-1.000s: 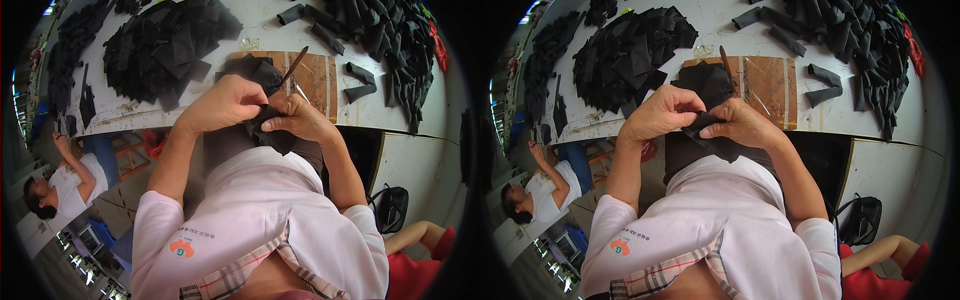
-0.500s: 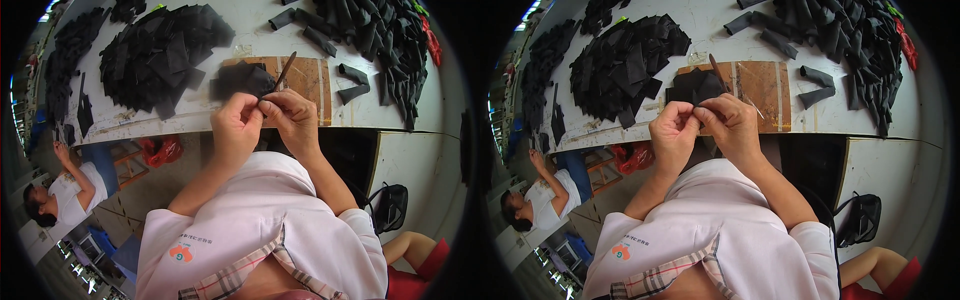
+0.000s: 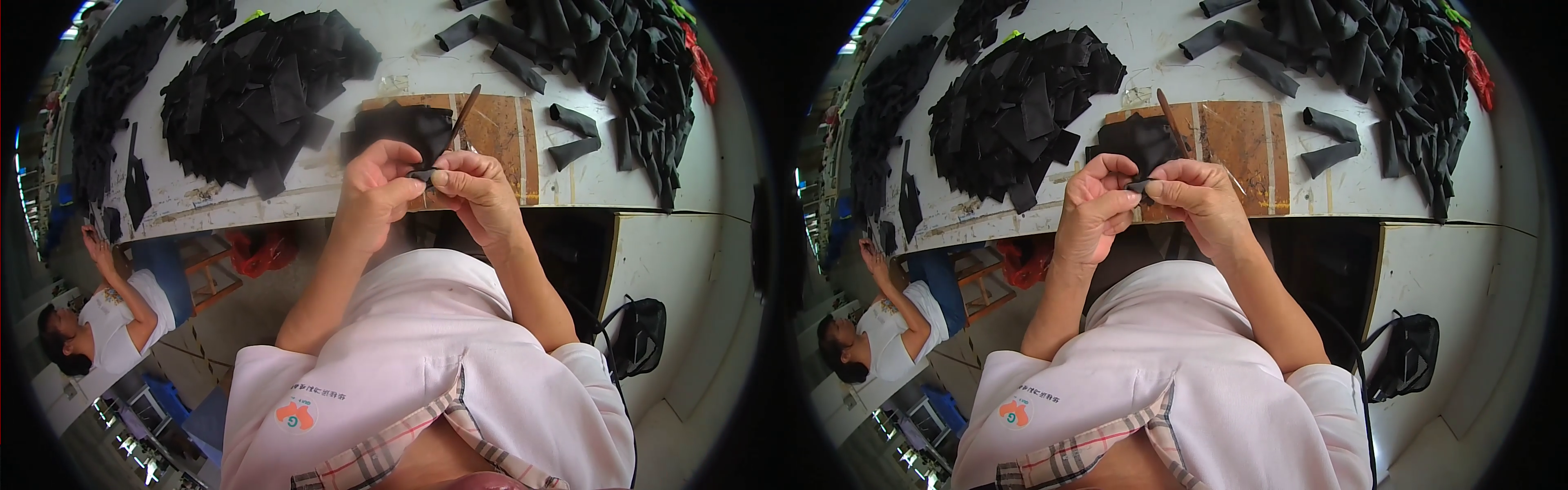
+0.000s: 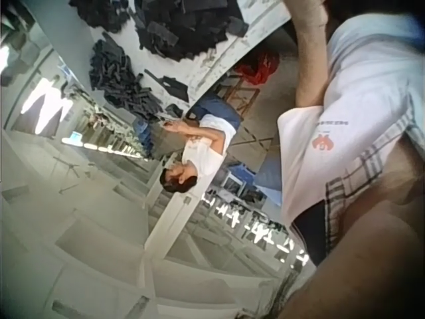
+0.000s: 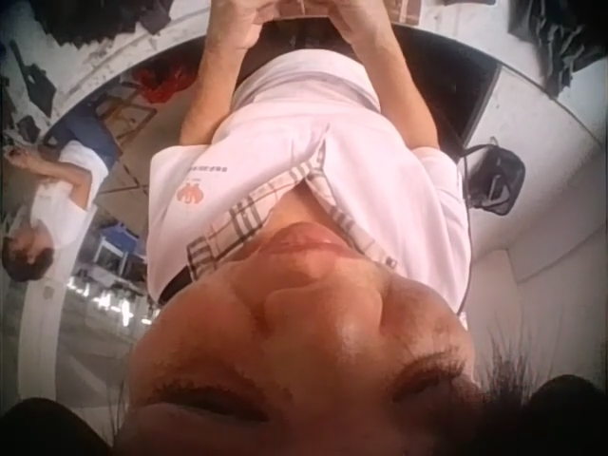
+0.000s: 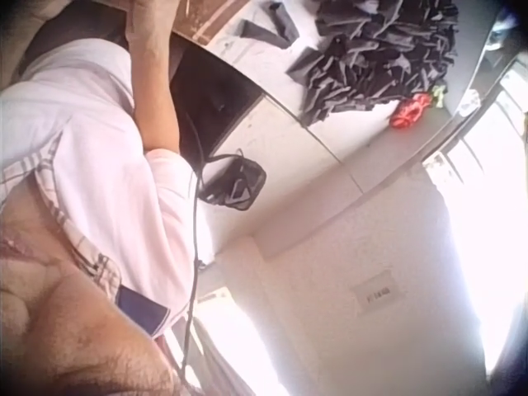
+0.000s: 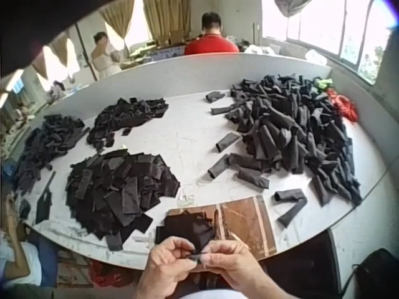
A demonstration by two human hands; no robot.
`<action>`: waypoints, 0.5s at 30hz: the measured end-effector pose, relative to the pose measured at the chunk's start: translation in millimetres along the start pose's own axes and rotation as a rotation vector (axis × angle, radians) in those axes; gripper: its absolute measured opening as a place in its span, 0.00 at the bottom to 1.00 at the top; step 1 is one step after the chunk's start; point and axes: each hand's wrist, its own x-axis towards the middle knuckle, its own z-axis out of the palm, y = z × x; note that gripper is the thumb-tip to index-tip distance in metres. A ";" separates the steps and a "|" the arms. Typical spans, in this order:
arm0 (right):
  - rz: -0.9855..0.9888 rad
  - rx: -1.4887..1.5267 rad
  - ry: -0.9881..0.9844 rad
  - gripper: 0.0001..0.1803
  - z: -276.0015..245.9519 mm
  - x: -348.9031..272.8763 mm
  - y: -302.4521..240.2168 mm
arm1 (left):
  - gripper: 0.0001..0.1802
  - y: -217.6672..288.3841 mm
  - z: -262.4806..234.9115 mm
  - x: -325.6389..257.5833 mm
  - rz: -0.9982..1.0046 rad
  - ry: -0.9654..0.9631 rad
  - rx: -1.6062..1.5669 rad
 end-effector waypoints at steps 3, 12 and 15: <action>0.112 0.212 -0.117 0.05 3.4 -0.3 2.4 | 0.14 -16.1 4.1 7.5 0.153 0.262 0.248; 0.002 -0.011 -0.020 0.10 3.0 2.4 1.4 | 0.16 -5.5 3.6 0.4 0.223 0.113 0.139; 0.012 0.097 -0.076 0.10 5.1 -4.7 -4.4 | 0.21 1.4 0.3 -8.9 -0.103 -0.339 -0.399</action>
